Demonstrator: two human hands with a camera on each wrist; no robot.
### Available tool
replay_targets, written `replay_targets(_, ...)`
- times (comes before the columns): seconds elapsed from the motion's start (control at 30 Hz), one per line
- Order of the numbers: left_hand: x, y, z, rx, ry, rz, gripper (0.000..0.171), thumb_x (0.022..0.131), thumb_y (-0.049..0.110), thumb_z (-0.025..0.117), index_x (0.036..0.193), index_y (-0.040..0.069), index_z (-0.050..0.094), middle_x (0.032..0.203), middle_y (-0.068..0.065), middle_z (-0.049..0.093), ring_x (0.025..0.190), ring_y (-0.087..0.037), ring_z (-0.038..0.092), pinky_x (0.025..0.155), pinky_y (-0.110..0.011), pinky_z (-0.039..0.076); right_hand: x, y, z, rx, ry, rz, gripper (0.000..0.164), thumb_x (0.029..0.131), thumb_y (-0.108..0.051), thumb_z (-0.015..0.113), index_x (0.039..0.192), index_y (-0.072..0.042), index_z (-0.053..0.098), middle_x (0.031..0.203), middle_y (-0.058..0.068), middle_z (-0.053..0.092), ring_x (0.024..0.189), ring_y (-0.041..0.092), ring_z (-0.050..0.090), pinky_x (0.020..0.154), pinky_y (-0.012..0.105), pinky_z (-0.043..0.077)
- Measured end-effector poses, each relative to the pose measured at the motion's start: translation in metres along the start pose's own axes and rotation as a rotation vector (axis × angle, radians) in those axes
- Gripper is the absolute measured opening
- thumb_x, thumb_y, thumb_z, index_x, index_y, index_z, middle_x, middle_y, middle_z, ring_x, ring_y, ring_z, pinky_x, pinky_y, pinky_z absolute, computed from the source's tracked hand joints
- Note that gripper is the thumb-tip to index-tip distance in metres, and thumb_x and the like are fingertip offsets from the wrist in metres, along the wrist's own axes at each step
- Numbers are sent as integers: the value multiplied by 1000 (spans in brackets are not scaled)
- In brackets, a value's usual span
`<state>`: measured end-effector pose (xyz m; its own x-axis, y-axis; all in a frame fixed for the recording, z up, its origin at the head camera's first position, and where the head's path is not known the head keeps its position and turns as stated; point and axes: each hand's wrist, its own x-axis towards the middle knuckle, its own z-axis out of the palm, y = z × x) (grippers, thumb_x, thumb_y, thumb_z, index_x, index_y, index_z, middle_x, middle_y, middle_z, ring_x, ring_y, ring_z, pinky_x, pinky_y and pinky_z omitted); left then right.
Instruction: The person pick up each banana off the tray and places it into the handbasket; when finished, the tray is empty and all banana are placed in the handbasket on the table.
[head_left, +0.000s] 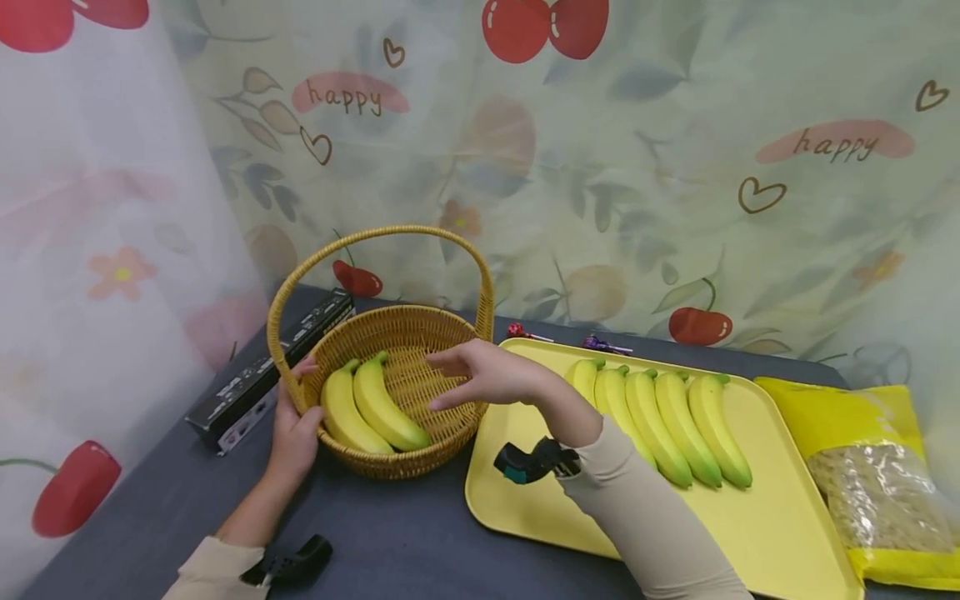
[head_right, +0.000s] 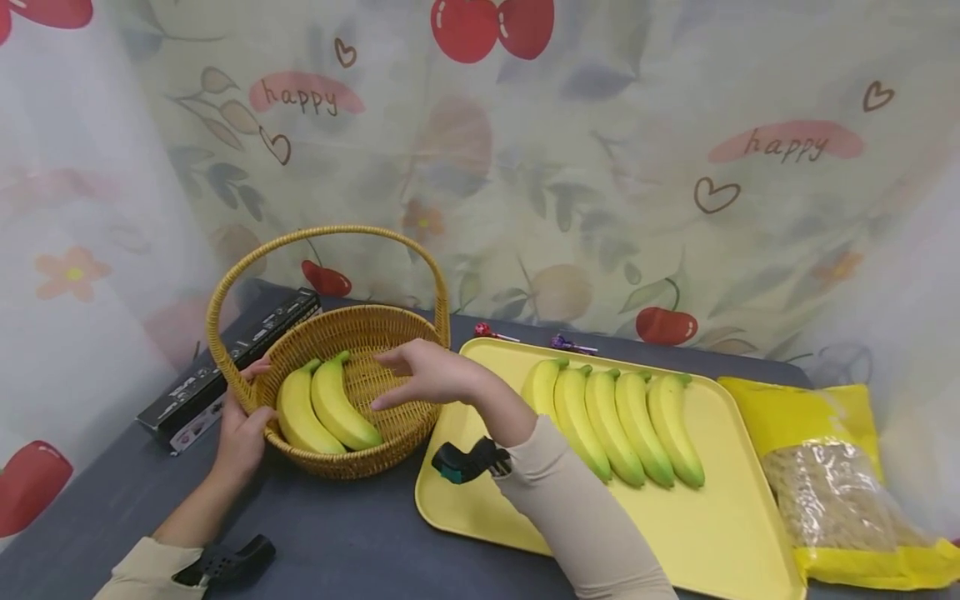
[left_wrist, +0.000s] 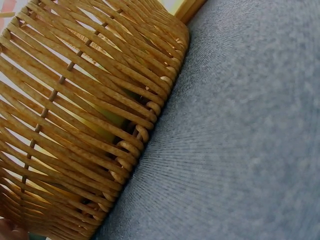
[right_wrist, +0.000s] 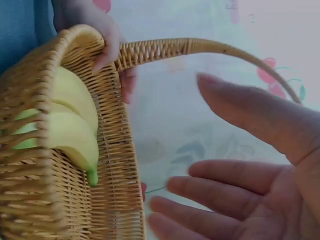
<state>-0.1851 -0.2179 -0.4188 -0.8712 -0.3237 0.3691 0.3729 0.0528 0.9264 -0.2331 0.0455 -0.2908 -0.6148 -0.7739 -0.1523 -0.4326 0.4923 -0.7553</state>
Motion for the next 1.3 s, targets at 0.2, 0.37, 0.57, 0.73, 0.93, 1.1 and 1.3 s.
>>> replay_targets(0.2, -2, 2, 0, -17, 7, 3, 52, 72, -23, 34, 119, -3, 41, 137, -7, 38, 133, -19, 33, 98, -13, 34, -24, 20, 6, 35, 150, -18, 63, 84, -24, 67, 139, -6, 42, 144, 10, 43, 133, 24, 40, 105, 40, 37)
replay_targets(0.37, -4, 3, 0, 2, 6, -14, 52, 73, -24, 32, 122, -8, 37, 139, -9, 35, 134, -22, 31, 95, -12, 34, -39, 39, 14, 37, 259, 12, 61, 83, -26, 69, 136, -6, 46, 141, 12, 46, 133, 30, 39, 104, 43, 37)
replay_targets(0.57, -4, 1, 0, 0, 14, -2, 51, 71, -24, 33, 119, -6, 40, 138, -10, 36, 133, -17, 32, 94, -13, 34, -59, 60, 17, 83, 381, 65, 61, 82, -28, 70, 135, -6, 48, 140, 14, 46, 131, 35, 40, 104, 45, 37)
replay_targets(0.73, -3, 1, 0, -8, 11, 5, 52, 71, -24, 33, 120, -8, 38, 138, -9, 37, 132, -16, 33, 95, -13, 34, -76, 79, 17, 160, 459, 84, 66, 83, -25, 69, 138, -4, 42, 142, 19, 42, 130, 38, 39, 105, 49, 34)
replay_targets(0.93, -2, 0, 0, -9, 7, 18, 51, 72, -24, 33, 120, -9, 38, 136, -7, 38, 131, -15, 34, 94, -13, 35, -89, 98, 13, 177, 551, 151, 67, 83, -27, 68, 140, -5, 40, 143, 20, 40, 132, 39, 37, 105, 51, 32)
replay_targets(1.1, -1, 1, 0, -23, 6, 24, 52, 72, -23, 34, 119, -2, 42, 135, -4, 39, 130, -17, 35, 95, -13, 35, -94, 111, 7, 227, 675, 163, 59, 86, -24, 65, 136, -3, 43, 141, 18, 43, 133, 33, 38, 107, 46, 31)
replay_targets(1.3, 1, 1, 2, -19, 7, 8, 51, 73, -24, 33, 120, -7, 39, 135, -5, 39, 131, -19, 35, 94, -13, 36, -94, 122, 7, 285, 759, 162, 54, 87, -19, 63, 134, 0, 45, 140, 19, 44, 133, 33, 37, 108, 44, 31)
